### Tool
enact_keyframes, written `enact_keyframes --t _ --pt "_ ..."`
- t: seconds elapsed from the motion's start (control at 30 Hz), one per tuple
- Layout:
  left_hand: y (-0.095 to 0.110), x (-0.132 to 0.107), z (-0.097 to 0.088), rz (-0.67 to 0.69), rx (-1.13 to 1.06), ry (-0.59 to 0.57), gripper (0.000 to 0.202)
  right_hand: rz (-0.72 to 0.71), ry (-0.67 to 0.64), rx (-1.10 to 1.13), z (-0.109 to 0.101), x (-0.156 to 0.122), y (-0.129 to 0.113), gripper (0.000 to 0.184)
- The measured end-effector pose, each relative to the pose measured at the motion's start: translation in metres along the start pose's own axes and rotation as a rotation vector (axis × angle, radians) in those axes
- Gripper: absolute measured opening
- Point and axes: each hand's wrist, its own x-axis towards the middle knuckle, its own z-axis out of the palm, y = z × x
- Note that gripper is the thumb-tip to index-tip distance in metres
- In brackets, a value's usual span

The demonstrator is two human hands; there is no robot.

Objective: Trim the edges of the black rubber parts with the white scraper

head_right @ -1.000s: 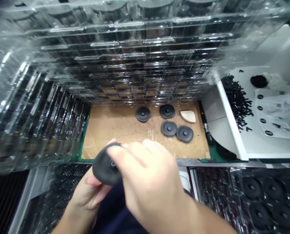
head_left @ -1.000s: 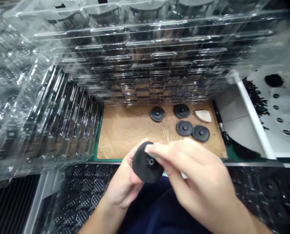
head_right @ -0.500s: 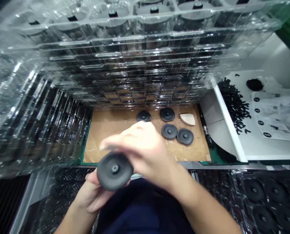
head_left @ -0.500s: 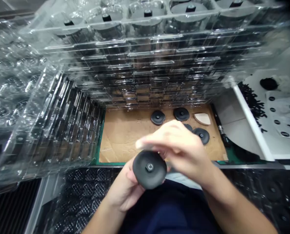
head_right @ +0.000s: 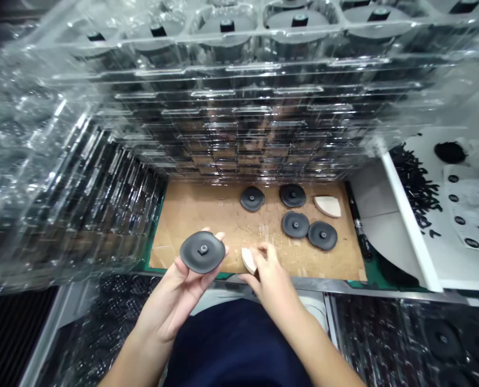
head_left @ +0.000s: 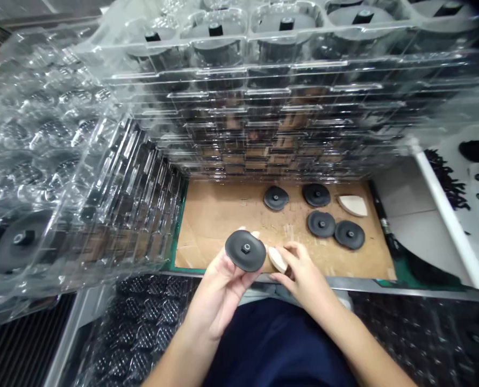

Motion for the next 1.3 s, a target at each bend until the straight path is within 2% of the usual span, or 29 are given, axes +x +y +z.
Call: enact_keyframes --t 0.1,0.2,0.27,0.33,0.4,0.47,0.57,0.6,0.63,0.7,0.73,0.77,0.9,0.93,1.0,1.07,1.1,1.2,1.23,1.3 --pt "-0.001 0.002 -0.001 0.018 -0.017 0.022 0.059 -0.01 0.041 -0.031 0.0 0.005 0.003 0.028" --pt "-0.002 0.003 0.0 0.011 -0.021 0.022 0.062 -0.035 0.087 -0.005 -0.013 0.021 -0.002 0.026" --pt "-0.003 0.003 0.002 0.009 -0.019 0.019 0.061 -0.053 0.132 0.03 -0.029 0.029 -0.02 0.025" --pt "-0.003 0.002 0.004 0.038 -0.006 0.019 0.061 -0.108 0.187 0.079 -0.045 0.032 -0.05 0.025" --pt "-0.004 0.0 0.006 0.048 0.029 -0.007 0.061 -0.254 0.222 0.146 -0.056 0.028 -0.082 0.022" --pt "-0.004 -0.002 0.008 0.027 0.073 -0.031 0.058 -0.408 0.141 0.173 -0.062 0.023 -0.107 0.022" --pt "-0.004 -0.004 0.01 0.039 0.121 0.012 0.053 -0.461 -0.088 0.171 -0.064 0.023 -0.123 0.02" --pt "-0.004 -0.005 0.011 0.057 0.134 0.021 0.053 -0.467 -0.106 0.154 -0.064 0.024 -0.124 0.02" --pt "-0.004 -0.005 0.013 0.068 0.14 0.014 0.052 -0.484 -0.055 0.128 -0.064 0.026 -0.124 0.02" --pt "-0.002 -0.006 0.016 0.06 0.134 -0.035 0.048 -0.534 0.127 0.082 -0.063 0.027 -0.122 0.024" --pt "-0.001 -0.006 0.018 0.053 0.123 -0.052 0.046 -0.556 0.178 0.086 -0.062 0.025 -0.122 0.025" --pt "0.0 -0.007 0.019 0.05 0.111 -0.049 0.045 -0.572 0.183 0.11 -0.062 0.022 -0.121 0.026" --pt "0.004 -0.007 0.021 0.057 0.134 0.033 0.053 -0.562 0.012 0.205 -0.063 0.015 -0.12 0.022" --pt "0.003 -0.006 0.022 0.057 0.154 0.023 0.054 -0.542 0.034 0.19 -0.063 0.017 -0.12 0.021" --pt "0.001 -0.005 0.023 0.052 0.184 -0.033 0.054 -0.529 0.159 0.129 -0.063 0.023 -0.123 0.022" --pt "0.0 -0.005 0.023 0.051 0.177 -0.062 0.05 -0.563 0.225 0.093 -0.064 0.026 -0.123 0.024" --pt "0.0 -0.006 0.022 0.046 0.161 -0.055 0.049 -0.586 0.199 0.104 -0.065 0.025 -0.121 0.024" --pt "0.004 -0.007 0.017 0.032 0.115 -0.002 0.055 -0.594 -0.002 0.155 -0.071 0.014 -0.107 0.021" --pt "0.004 -0.007 0.016 0.027 0.116 0.014 0.058 -0.563 -0.032 0.144 -0.074 0.01 -0.101 0.02" --pt "0.004 -0.006 0.017 0.027 0.11 0.02 0.058 -0.472 -0.01 0.077 -0.077 0.004 -0.092 0.02"
